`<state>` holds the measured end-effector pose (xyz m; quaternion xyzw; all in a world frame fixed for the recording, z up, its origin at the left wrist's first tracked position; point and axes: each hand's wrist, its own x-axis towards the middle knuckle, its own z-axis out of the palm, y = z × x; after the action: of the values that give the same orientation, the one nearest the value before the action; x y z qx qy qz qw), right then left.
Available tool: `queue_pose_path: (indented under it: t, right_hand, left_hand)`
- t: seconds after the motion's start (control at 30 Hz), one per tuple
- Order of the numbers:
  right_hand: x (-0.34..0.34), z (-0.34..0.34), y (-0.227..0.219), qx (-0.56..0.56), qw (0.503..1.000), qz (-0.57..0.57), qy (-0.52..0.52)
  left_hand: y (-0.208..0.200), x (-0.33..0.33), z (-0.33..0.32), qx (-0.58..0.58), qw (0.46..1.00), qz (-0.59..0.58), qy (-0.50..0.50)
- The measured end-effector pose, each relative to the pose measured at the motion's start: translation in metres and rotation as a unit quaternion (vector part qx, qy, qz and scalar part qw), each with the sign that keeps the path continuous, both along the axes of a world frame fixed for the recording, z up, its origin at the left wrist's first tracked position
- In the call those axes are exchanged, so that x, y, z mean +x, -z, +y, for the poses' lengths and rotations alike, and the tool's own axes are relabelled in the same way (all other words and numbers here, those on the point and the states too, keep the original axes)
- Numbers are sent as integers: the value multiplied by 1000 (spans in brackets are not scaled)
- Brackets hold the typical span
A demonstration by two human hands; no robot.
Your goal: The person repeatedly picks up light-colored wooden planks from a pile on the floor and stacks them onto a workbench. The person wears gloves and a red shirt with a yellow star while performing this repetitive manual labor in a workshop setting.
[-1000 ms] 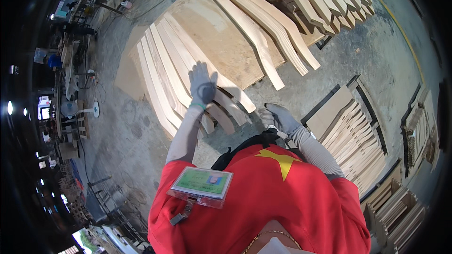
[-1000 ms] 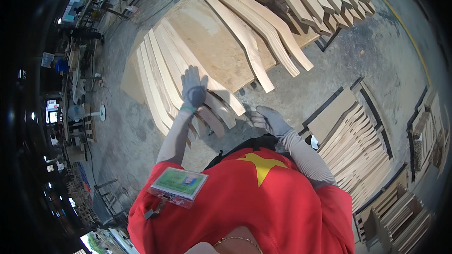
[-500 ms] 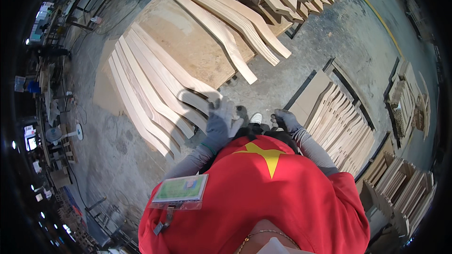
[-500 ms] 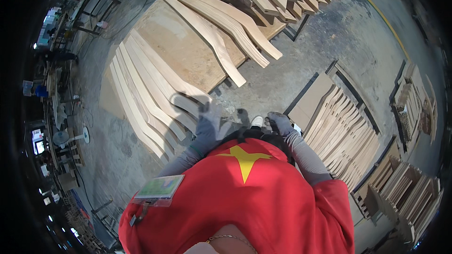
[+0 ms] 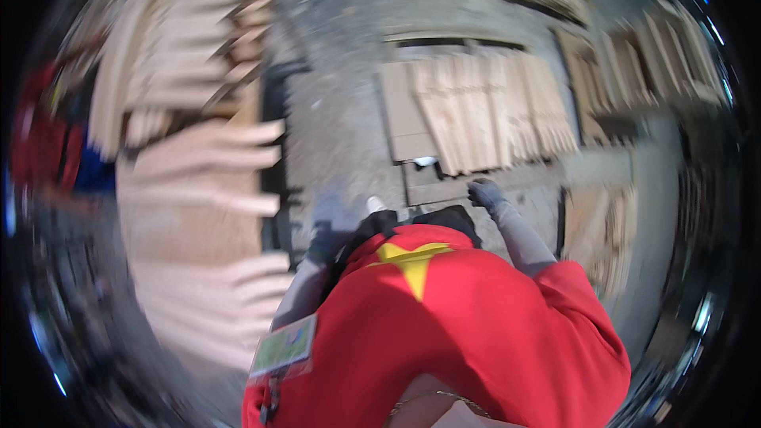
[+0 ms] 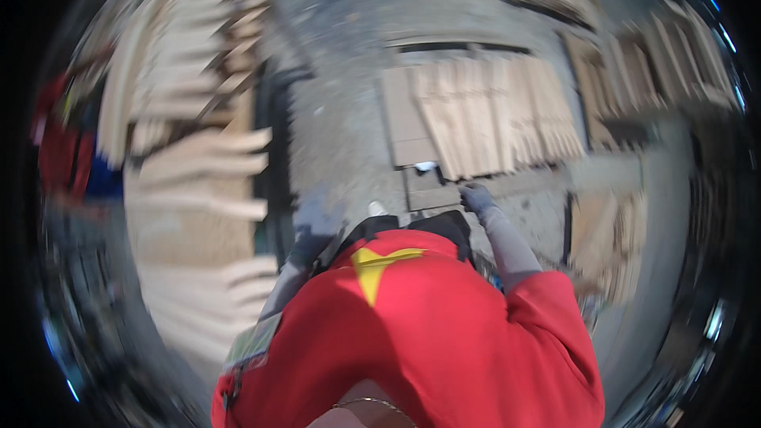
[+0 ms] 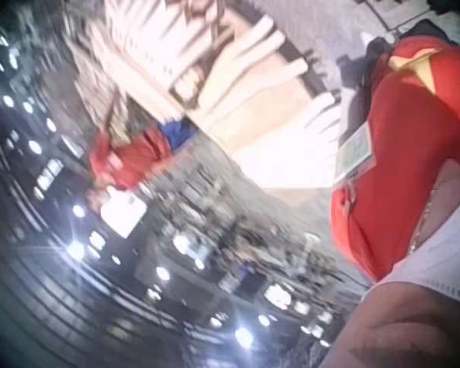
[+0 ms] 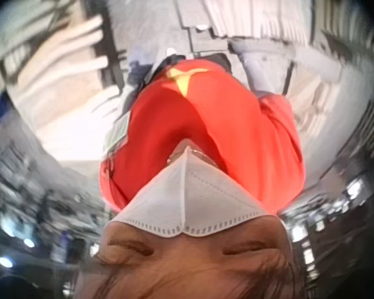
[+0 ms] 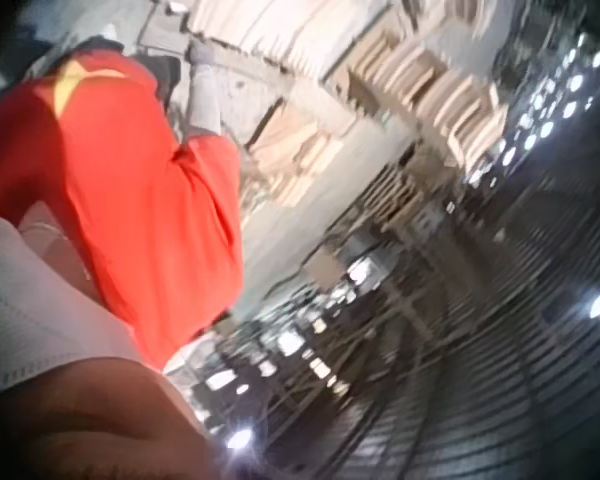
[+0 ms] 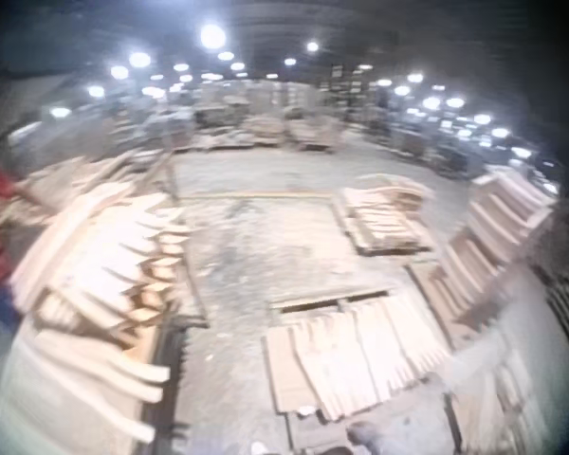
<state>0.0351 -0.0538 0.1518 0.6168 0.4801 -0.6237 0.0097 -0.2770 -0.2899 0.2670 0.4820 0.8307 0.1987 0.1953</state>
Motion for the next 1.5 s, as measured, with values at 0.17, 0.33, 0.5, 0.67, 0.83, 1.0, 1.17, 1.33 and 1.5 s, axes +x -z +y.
queue_pose_path:
  t: [0.17,0.33,0.5,0.67,0.83,1.0,1.17,1.33,1.5]
  right_hand:
    - [137,-33,8,95,992,-68,55]
    - [172,-86,10,-49,956,-37,285]
    - [231,-109,47,-48,961,-86,259]
    - [272,-33,58,71,953,-293,40]
    - [335,108,91,225,921,-269,-169]
    - [377,241,156,155,960,-231,40]
    - [391,361,220,229,941,-246,22]
    - [388,447,290,342,872,-347,-53]
    - [359,508,341,352,867,-345,-72]
  left_hand:
    - [11,14,58,4,988,-7,152]
    - [7,45,107,-21,968,13,249]
    - [12,90,157,-34,954,-1,299]
    - [31,135,196,-95,953,34,284]
    - [42,199,230,-216,957,9,193]
    - [58,276,263,-353,904,-63,231]
    - [96,335,304,-439,874,-133,161]
    - [144,373,350,-431,865,-244,81]
    - [203,381,345,-414,849,-326,-28]
